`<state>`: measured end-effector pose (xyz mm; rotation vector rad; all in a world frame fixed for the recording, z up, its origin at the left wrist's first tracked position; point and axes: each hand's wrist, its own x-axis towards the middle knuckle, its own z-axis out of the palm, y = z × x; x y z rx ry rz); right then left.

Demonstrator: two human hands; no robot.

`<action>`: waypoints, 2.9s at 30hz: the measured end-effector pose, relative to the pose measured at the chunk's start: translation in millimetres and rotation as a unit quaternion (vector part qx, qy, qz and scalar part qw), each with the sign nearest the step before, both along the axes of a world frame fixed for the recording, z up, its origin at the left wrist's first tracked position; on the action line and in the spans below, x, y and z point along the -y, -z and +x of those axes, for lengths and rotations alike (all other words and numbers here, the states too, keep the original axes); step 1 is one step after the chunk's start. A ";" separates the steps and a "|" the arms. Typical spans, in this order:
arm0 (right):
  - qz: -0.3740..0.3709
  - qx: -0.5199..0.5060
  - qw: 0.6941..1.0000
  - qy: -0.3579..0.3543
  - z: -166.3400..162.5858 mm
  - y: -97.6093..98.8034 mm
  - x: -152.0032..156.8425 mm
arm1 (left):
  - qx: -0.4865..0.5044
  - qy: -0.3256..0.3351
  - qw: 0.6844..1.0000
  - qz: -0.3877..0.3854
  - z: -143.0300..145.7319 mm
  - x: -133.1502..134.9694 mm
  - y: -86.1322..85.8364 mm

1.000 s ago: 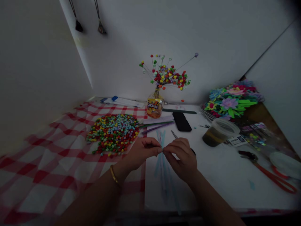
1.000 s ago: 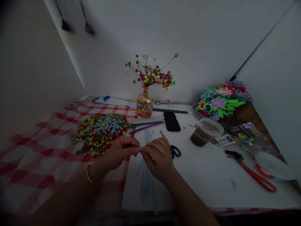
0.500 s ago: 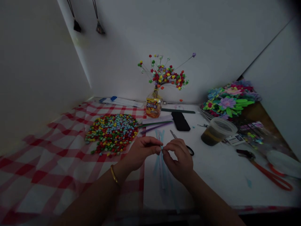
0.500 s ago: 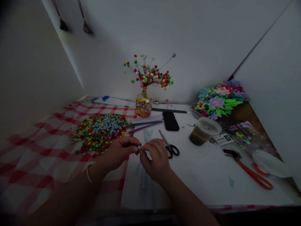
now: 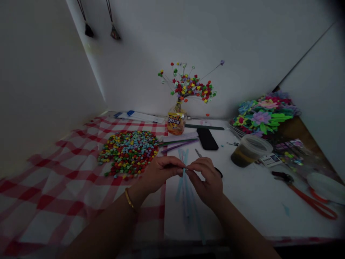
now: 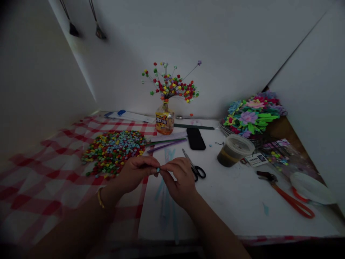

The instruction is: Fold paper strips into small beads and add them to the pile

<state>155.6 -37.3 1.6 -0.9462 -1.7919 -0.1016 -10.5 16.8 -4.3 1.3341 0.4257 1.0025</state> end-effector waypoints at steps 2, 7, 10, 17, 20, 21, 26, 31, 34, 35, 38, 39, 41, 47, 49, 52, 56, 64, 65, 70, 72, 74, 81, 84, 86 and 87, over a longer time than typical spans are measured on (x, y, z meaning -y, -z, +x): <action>-0.009 0.012 1.000 -0.009 0.3 1.1 -0.2 | 0.003 0.003 1.000 -0.026 1.0 0.5 0.3; -0.014 0.019 1.000 0.002 -0.3 1.3 -0.6 | -0.011 -0.005 0.999 -0.046 3.3 2.7 -2.1; -0.009 0.023 0.999 0.023 -0.6 1.6 -1.2 | -0.012 0.001 0.998 -0.058 4.4 3.4 -2.8; -0.012 0.058 0.998 0.033 -3.4 2.4 -2.3 | -0.011 -0.023 0.997 -0.076 6.3 4.7 -3.3; -0.013 0.078 0.997 0.024 -5.2 1.6 -1.6 | -0.021 -0.022 0.997 -0.077 6.7 5.7 -4.8; -0.012 0.081 0.996 0.023 -5.9 1.7 -1.0 | -0.021 -0.020 0.996 -0.079 6.8 6.0 -5.2; 0.002 0.060 0.996 0.065 -9.5 5.3 1.2 | -0.003 -0.018 0.996 -0.088 7.2 5.8 -4.4; 0.023 0.040 0.998 0.040 -6.7 3.8 -0.6 | 0.002 -0.030 0.998 -0.055 4.4 3.6 -4.7; 0.022 0.026 0.999 0.034 -3.1 1.8 -1.8 | -0.010 -0.031 0.999 -0.030 2.4 2.4 -5.3; 0.022 0.030 0.999 0.032 -2.3 1.7 -2.0 | -0.015 -0.029 0.999 -0.024 2.0 2.1 -4.9; 0.014 0.053 0.998 0.026 -1.6 3.1 -2.5 | -0.026 -0.024 0.999 -0.024 2.0 1.3 -2.2; 0.006 0.058 0.998 0.026 -1.8 3.7 -2.5 | -0.027 -0.024 0.999 -0.030 2.2 1.1 -1.2; -0.013 0.064 0.997 0.030 -2.6 4.5 -2.2 | -0.023 -0.027 0.998 -0.046 2.6 0.9 0.0; -0.037 0.065 0.996 0.038 -4.0 4.1 -1.2 | -0.026 -0.028 0.998 -0.049 1.3 1.7 -4.6; -0.038 0.062 0.997 0.031 -3.5 4.6 -2.1 | -0.028 -0.029 0.999 -0.032 0.8 0.6 -5.3; -0.029 0.048 0.998 0.031 -0.6 7.8 -6.9 | -0.017 -0.019 0.999 -0.038 -0.1 -4.6 -2.6; -0.049 0.036 0.993 0.100 7.3 17.5 -20.6 | 0.080 0.005 0.989 -0.122 -5.3 -15.3 1.9; -0.279 0.169 0.916 0.235 10.3 31.5 -37.2 | 0.179 -0.005 0.966 -0.185 -22.1 -30.4 1.3; -0.293 0.177 0.909 0.237 8.9 31.5 -37.3 | 0.191 -0.030 0.963 -0.189 -23.4 -33.1 2.0; -0.364 0.207 0.876 0.240 1.2 27.9 -38.2 | 0.237 -0.113 0.945 -0.193 -30.4 -49.9 7.2; -0.390 0.211 0.865 0.237 -0.7 26.1 -39.1 | 0.249 -0.147 0.937 -0.198 -34.2 -55.2 7.9; -0.412 0.211 0.857 0.228 -1.6 24.5 -39.9 | 0.253 -0.178 0.930 -0.201 -37.9 -58.4 7.5; -0.461 0.184 0.845 0.201 0.3 24.7 -43.8 | 0.227 -0.277 0.912 -0.201 -44.5 -66.2 10.7; -0.475 0.159 0.843 0.195 4.7 27.0 -47.6 | 0.216 -0.313 0.900 -0.211 -48.3 -72.3 14.3; -0.484 0.136 0.845 0.182 9.1 28.4 -49.5 | 0.209 -0.326 0.894 -0.225 -52.1 -76.1 15.6; -0.488 0.123 0.847 0.171 11.6 29.0 -50.0 | 0.205 -0.330 0.892 -0.233 -54.1 -77.8 16.0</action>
